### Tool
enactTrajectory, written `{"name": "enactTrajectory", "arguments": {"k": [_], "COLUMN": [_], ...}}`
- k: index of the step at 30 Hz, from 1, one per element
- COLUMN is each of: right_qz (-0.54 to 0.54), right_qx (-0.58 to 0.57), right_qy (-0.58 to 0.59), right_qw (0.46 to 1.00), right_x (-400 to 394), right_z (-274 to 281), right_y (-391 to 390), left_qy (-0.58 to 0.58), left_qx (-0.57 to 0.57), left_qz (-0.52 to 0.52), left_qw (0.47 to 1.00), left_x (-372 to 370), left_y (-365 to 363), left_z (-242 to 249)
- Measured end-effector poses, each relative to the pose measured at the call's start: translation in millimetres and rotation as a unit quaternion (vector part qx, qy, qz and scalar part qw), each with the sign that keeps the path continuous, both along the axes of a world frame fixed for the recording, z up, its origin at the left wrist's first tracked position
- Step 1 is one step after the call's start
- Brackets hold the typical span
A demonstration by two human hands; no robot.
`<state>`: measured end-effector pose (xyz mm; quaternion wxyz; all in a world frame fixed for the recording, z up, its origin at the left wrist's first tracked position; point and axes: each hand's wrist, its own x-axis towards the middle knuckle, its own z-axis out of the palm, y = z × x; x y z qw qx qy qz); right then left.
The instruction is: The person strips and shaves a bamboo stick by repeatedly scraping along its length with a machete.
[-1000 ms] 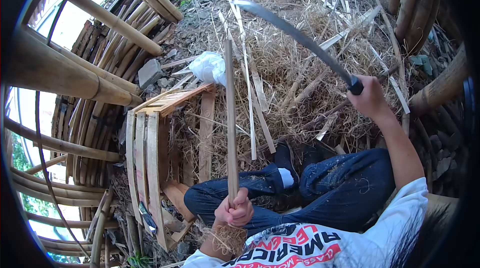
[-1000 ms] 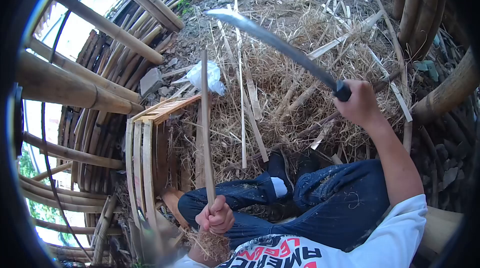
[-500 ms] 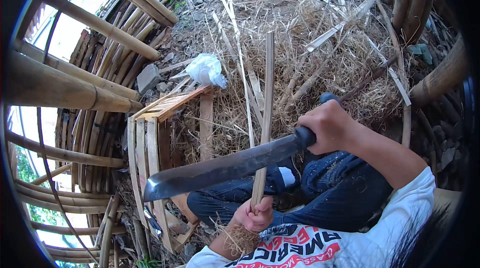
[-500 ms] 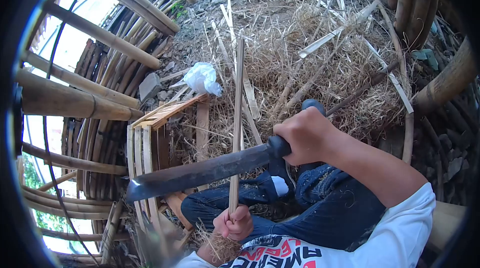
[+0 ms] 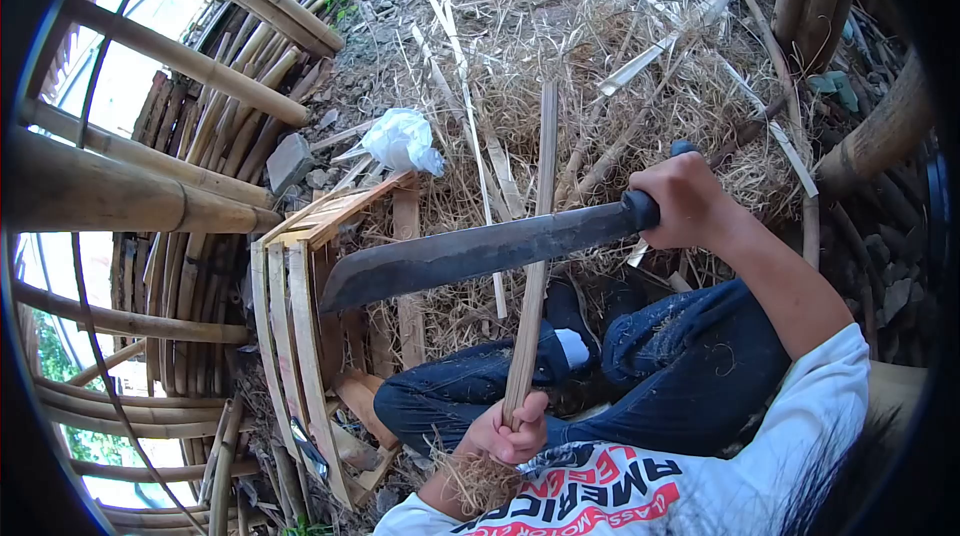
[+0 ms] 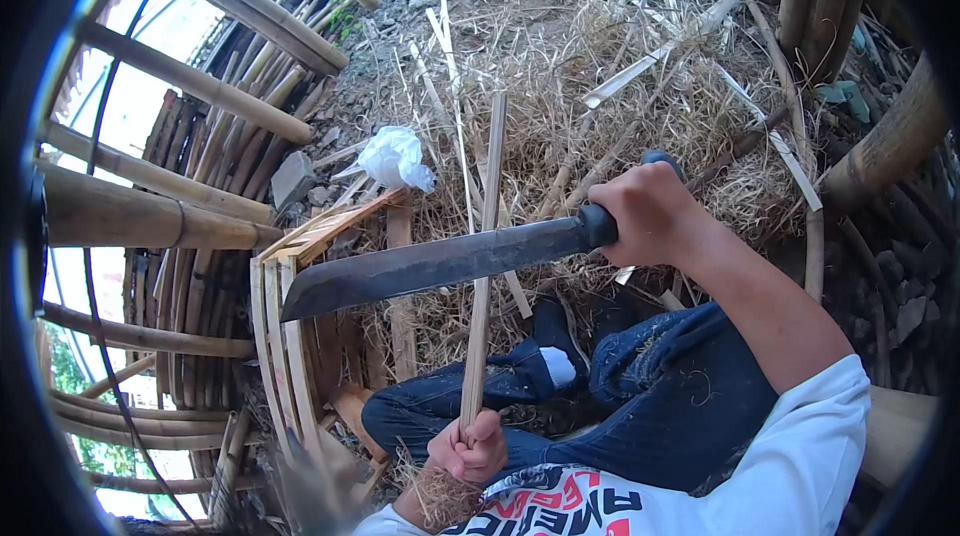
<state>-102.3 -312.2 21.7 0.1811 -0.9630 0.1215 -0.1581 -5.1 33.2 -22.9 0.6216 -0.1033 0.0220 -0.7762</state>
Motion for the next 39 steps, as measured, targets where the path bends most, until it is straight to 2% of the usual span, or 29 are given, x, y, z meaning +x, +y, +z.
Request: {"name": "enactTrajectory", "arguments": {"k": [2, 4, 7, 12, 17, 20, 22, 25, 31, 33, 34, 36, 37, 39], "right_qz": [0.001, -0.097, -0.133, -0.154, -0.131, -0.151, -0.287, -0.292, -0.23, -0.152, -0.154, -0.052, -0.053, 0.024], "right_qx": [0.003, -0.015, -0.053, -0.056, -0.085, -0.089, 0.001, 0.058, 0.126, 0.118, 0.118, 0.101, 0.104, 0.049], "right_qy": [-0.008, -0.029, -0.017, 0.023, -0.011, 0.025, -0.002, -0.062, -0.055, -0.024, -0.024, -0.038, -0.039, 0.011], "right_qw": [1.0, 0.995, 0.99, 0.986, 0.988, 0.984, 0.958, 0.953, 0.963, 0.981, 0.981, 0.993, 0.992, 0.998], "right_x": [-1.2, -7.3, -16.8, -18.6, -20.5, -26.7, -29.4, -35.4, -19.5, -16.9, -15.4, -11.1, -7.8, -1.9], "right_z": [-1.2, -7.7, -10.6, -9.5, -9.5, -4.2, 4.0, 6.2, 30.1, 30.8, 28.4, 20.7, 19.6, 18.3], "right_y": [-4.8, -19.9, -30.0, -28.6, -29.9, -30.1, -36.3, -40.1, 0.1, 7.4, 11.4, 21.8, 27.2, 36.6], "left_qy": [-0.001, -0.009, -0.02, -0.002, -0.006, 0.001, -0.069, -0.05, -0.057, -0.077, -0.077, -0.087, -0.088, -0.078], "left_qx": [0.009, -0.025, 0.006, -0.006, 0.005, 0.006, -0.014, -0.069, 0.0, 0.014, 0.014, 0.019, 0.022, 0.012], "left_qz": [0.006, 0.028, 0.037, 0.035, 0.032, 0.036, 0.089, 0.09, 0.05, 0.034, 0.032, 0.018, 0.017, 0.004], "left_qw": [1.0, 0.999, 0.999, 0.999, 0.999, 0.999, 0.994, 0.992, 0.997, 0.996, 0.996, 0.996, 0.996, 0.997], "left_x": [1.2, 7.3, 8.9, 3.5, 5.5, 3.5, 9.3, 13.1, 17.3, 15.9, 15.7, 14.5, 13.4, 10.1], "left_y": [5.7, 16.0, 28.0, 31.5, 35.8, 51.5, 63.7, 63.8, 46.5, 38.3, 34.1, 28.4, 25.8, 21.1], "left_z": [0.7, 2.4, 0.7, -4.0, -9.6, -14.3, -6.2, -8.5, -24.9, -24.8, -24.3, -21.7, -20.1, -16.5]}}
